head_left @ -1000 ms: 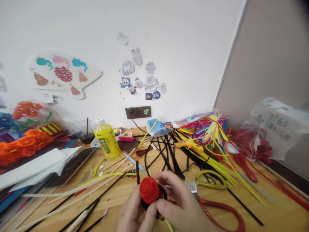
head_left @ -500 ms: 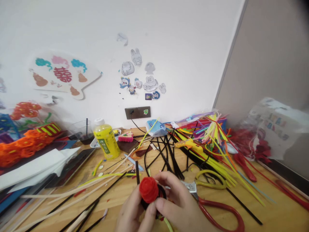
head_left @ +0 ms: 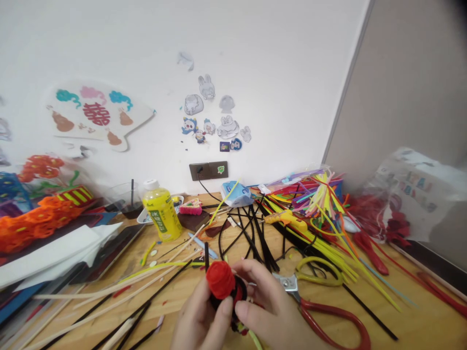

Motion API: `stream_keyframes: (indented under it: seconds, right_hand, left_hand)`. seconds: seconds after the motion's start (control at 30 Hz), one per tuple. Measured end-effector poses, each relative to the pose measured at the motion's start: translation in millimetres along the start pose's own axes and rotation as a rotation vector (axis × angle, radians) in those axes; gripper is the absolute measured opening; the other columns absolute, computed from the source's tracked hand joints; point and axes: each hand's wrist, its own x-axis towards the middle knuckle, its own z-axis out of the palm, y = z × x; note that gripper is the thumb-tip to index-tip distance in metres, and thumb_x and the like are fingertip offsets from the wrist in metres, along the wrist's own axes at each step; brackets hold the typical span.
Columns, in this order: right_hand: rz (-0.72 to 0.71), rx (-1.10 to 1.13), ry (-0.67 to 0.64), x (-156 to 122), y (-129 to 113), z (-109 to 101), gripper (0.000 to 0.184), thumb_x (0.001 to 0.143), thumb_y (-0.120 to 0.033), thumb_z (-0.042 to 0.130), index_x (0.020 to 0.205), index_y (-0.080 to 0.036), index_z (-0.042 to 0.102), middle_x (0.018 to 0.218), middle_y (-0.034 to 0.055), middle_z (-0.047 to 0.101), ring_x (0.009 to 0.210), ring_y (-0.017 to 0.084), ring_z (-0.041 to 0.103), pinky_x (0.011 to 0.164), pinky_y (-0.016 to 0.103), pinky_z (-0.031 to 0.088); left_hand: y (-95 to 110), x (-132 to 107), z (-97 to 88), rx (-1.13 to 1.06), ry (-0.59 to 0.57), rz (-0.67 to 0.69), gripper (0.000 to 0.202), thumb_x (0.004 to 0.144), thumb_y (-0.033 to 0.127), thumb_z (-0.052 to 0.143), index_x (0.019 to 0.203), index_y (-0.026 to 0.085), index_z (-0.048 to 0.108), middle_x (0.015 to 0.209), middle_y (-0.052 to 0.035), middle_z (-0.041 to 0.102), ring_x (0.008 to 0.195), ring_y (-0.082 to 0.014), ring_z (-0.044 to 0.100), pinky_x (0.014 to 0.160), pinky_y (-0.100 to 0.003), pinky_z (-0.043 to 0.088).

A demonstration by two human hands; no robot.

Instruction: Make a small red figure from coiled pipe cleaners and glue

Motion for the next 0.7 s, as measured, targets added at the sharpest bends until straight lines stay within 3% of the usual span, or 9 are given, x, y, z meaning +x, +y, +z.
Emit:
stream_keyframes:
  seconds: [0.2,0.4,0.7]
  right_hand:
    - [-0.040,-0.096,0.018,-2.1,0.5,0.8,0.044,0.065,-0.016,0.055,0.109,-0.019,0.053,0.113,0.0066,0.059,0.104,0.020,0.055,0.093,0.035,0.041]
    - [-0.077,-0.275,0.000,-4.6,-0.5,0.8,0.055,0.063,-0.011,0.052,0.118,-0.021,0.051,0.119,0.0064,0.057,0.105,0.021,0.055,0.091,0.033,0.043]
    - [-0.060,-0.375,-0.068,-2.4,8.2,-6.2,0.064,0.066,-0.024,0.060,0.128,-0.020,0.043,0.128,0.0088,0.051,0.110,0.022,0.053,0.092,0.030,0.043]
  left_hand:
    - [-2.3,5.0,-3.5,-0.102,0.037,-0.103,0.031,0.069,0.038,0.068,0.095,0.021,0.068,0.090,-0.0041,0.072,0.085,-0.0218,0.065,0.078,-0.026,0.052]
    - [-5.1,6.9,-7.3,-0.143,0.076,-0.143,0.031,0.068,0.038,0.068,0.093,0.020,0.067,0.092,-0.0036,0.072,0.089,-0.0219,0.064,0.080,-0.026,0.051]
    - [-3.0,9.6,-6.0,-0.159,0.140,-0.165,0.036,0.060,0.041,0.073,0.088,0.018,0.070,0.087,-0.0061,0.073,0.092,-0.0266,0.064,0.079,-0.030,0.052]
